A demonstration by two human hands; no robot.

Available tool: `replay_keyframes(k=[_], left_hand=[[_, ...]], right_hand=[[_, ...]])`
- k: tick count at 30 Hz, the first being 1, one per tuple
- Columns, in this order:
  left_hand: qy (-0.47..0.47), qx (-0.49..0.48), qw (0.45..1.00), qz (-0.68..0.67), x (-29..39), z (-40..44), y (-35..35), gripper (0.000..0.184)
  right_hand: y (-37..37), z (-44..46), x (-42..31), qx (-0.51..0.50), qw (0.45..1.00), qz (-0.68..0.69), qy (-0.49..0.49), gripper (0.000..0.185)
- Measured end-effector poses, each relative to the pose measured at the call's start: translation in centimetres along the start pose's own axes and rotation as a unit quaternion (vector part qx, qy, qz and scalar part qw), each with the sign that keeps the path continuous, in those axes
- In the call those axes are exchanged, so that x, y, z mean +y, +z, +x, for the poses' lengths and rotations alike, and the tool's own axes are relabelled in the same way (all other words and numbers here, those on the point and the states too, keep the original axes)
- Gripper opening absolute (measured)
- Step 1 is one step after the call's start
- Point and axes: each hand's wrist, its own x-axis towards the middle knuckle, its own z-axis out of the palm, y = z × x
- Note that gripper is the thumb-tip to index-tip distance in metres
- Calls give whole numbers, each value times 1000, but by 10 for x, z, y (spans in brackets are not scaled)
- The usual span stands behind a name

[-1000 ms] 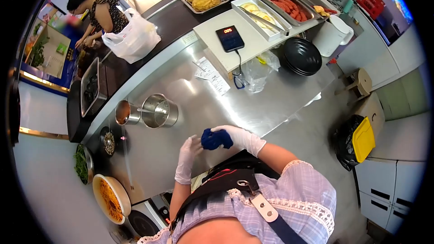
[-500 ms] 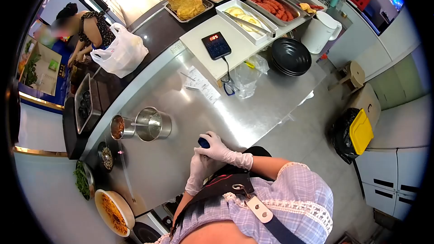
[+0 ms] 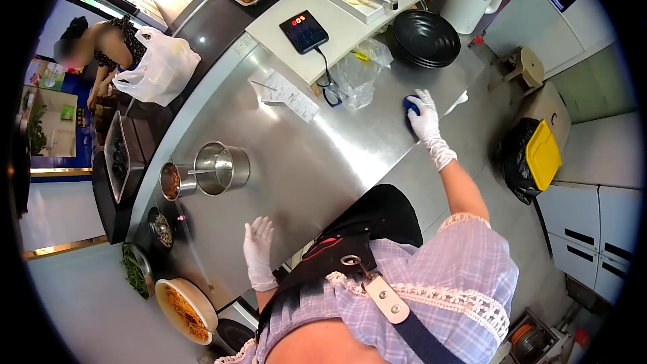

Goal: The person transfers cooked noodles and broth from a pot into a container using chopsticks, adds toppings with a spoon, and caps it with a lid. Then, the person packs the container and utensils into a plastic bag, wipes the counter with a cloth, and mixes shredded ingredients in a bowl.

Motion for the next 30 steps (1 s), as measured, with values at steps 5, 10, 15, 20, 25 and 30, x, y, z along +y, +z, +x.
replay_keyframes(k=[5,10,15,20,25,30], left_hand=[[9,88,995,-52,9,-12,-41,56],[17,72,996,-46,23,-8,-28,54],[34,3,999,0,36,-10,-17,50],[93,51,994,-20,41,-57,-48,43],[133,195,961,-142,14,-116,-131,39],[170,346,885,-261,-35,-174,-206,38]], right_hand=[[31,-61,-47,32,995,45,-87,42],[53,-149,-174,-209,898,205,-330,35],[94,-127,-217,-286,798,236,-474,38],[114,-100,-259,-184,875,215,-392,39],[109,-112,-270,-226,879,111,-404,50],[124,-139,-309,-197,824,135,-513,49]])
